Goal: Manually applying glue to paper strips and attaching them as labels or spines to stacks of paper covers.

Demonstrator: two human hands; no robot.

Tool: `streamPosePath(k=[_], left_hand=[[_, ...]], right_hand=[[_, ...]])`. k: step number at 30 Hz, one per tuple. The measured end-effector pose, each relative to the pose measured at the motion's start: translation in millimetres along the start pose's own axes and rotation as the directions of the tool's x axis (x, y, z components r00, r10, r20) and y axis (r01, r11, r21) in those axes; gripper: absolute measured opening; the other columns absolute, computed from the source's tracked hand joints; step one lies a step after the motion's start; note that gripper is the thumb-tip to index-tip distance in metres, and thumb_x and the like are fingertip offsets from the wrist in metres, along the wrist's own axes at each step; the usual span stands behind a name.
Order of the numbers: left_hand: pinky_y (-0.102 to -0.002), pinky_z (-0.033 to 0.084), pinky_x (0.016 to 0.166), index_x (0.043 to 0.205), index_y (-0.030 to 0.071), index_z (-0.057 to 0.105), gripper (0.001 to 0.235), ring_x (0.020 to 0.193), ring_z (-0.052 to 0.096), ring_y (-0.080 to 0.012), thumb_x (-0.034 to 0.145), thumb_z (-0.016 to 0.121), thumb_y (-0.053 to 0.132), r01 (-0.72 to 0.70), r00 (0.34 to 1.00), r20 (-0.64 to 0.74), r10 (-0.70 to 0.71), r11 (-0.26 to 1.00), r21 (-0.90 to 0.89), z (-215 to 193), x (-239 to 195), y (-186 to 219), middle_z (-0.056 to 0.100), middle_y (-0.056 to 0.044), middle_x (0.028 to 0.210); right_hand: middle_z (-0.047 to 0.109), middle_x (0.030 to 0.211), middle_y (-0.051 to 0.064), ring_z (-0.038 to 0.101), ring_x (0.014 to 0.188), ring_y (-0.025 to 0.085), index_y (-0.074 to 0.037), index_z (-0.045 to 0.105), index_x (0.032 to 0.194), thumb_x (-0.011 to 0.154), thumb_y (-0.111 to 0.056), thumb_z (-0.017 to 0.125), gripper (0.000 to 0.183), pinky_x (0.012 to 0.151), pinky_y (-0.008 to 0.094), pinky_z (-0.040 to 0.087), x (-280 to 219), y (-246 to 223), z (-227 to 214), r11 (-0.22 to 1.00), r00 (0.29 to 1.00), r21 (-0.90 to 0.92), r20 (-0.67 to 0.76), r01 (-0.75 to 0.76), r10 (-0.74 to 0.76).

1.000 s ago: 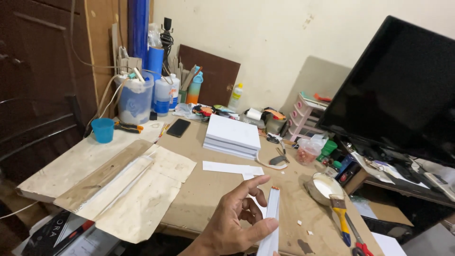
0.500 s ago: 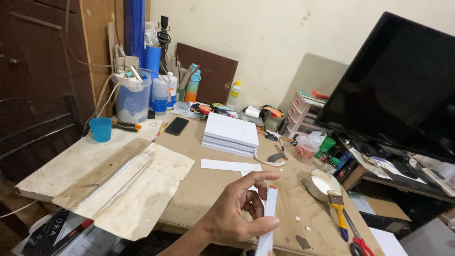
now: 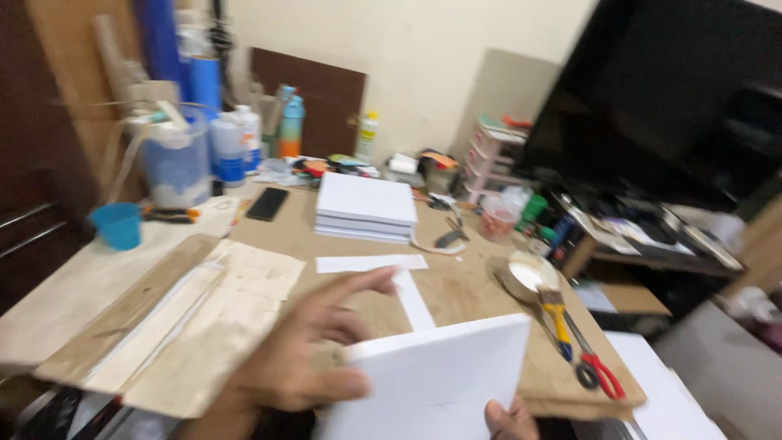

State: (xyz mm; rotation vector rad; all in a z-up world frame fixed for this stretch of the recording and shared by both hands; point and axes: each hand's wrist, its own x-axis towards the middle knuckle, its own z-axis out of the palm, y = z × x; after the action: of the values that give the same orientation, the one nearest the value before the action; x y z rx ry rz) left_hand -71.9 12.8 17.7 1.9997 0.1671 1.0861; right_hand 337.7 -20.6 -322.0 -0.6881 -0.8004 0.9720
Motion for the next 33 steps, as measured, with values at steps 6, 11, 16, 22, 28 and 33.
streamPosePath(k=[6,11,16,22,28,33], left_hand=[[-0.035,0.048,0.106,0.148,0.012,0.052,0.090,0.128,0.066,-0.0231,0.073,0.089,0.043,0.041,0.996,0.045,-0.072,0.874,0.484,7,1,7,0.063,-0.012,0.147],[-0.032,0.053,0.102,0.150,0.010,0.045,0.070,0.126,0.069,-0.0207,0.091,0.073,0.032,0.051,0.999,-0.032,-0.042,0.929,0.366,41,-10,-32,0.072,-0.015,0.132],[-0.033,0.059,0.103,0.132,0.014,0.062,0.042,0.115,0.074,-0.0229,0.095,0.072,0.029,0.045,0.959,-0.282,-0.002,0.988,0.148,57,-35,-79,0.075,-0.012,0.113],[-0.030,0.052,0.084,0.136,0.008,0.059,0.032,0.097,0.064,-0.0191,0.105,0.064,0.017,-0.212,0.950,-0.219,0.224,0.974,0.076,60,-38,-82,0.067,-0.009,0.117],[-0.028,0.045,0.075,0.137,0.009,0.060,0.032,0.087,0.057,-0.0165,0.107,0.063,0.022,-0.210,0.958,-0.194,0.213,0.977,0.033,60,-38,-81,0.062,-0.008,0.110],[-0.027,0.044,0.074,0.138,0.012,0.059,0.031,0.086,0.055,-0.0151,0.107,0.063,0.018,-0.217,0.960,-0.180,0.216,0.976,0.017,59,-43,-86,0.062,-0.008,0.112]], right_hand=[[0.082,0.101,0.024,0.069,0.088,0.030,0.006,0.074,0.136,0.070,0.002,0.082,0.067,0.078,0.039,0.054,-22,-134,144,0.838,0.955,-0.474,-0.242,-0.269,0.170],[0.084,0.124,-0.002,0.071,0.106,0.007,-0.016,0.076,0.136,0.075,-0.015,0.085,0.062,0.095,0.022,0.051,-26,-148,187,0.604,0.987,-0.794,0.039,-0.065,0.158],[0.084,0.124,-0.020,0.079,0.115,-0.002,-0.053,0.073,0.129,0.070,-0.041,0.084,0.061,0.097,0.018,0.059,-44,-161,204,0.108,0.995,-0.993,-0.028,-0.038,0.094],[0.052,0.154,-0.044,0.046,0.144,-0.018,-0.063,0.049,0.147,0.083,-0.040,0.079,0.074,0.117,0.012,0.045,-38,-182,209,-0.039,0.908,-0.995,-0.102,-0.094,0.407],[0.029,0.170,-0.017,0.029,0.156,0.002,-0.036,0.022,0.162,0.091,-0.025,0.077,0.090,0.124,0.026,0.029,-14,-114,110,0.284,0.818,-0.934,0.332,0.216,0.469],[0.034,0.162,-0.046,0.047,0.145,-0.019,-0.067,0.019,0.155,0.092,-0.050,0.068,0.081,0.117,0.008,0.041,-27,-180,200,-0.139,0.787,-0.990,-0.092,-0.008,0.610]])
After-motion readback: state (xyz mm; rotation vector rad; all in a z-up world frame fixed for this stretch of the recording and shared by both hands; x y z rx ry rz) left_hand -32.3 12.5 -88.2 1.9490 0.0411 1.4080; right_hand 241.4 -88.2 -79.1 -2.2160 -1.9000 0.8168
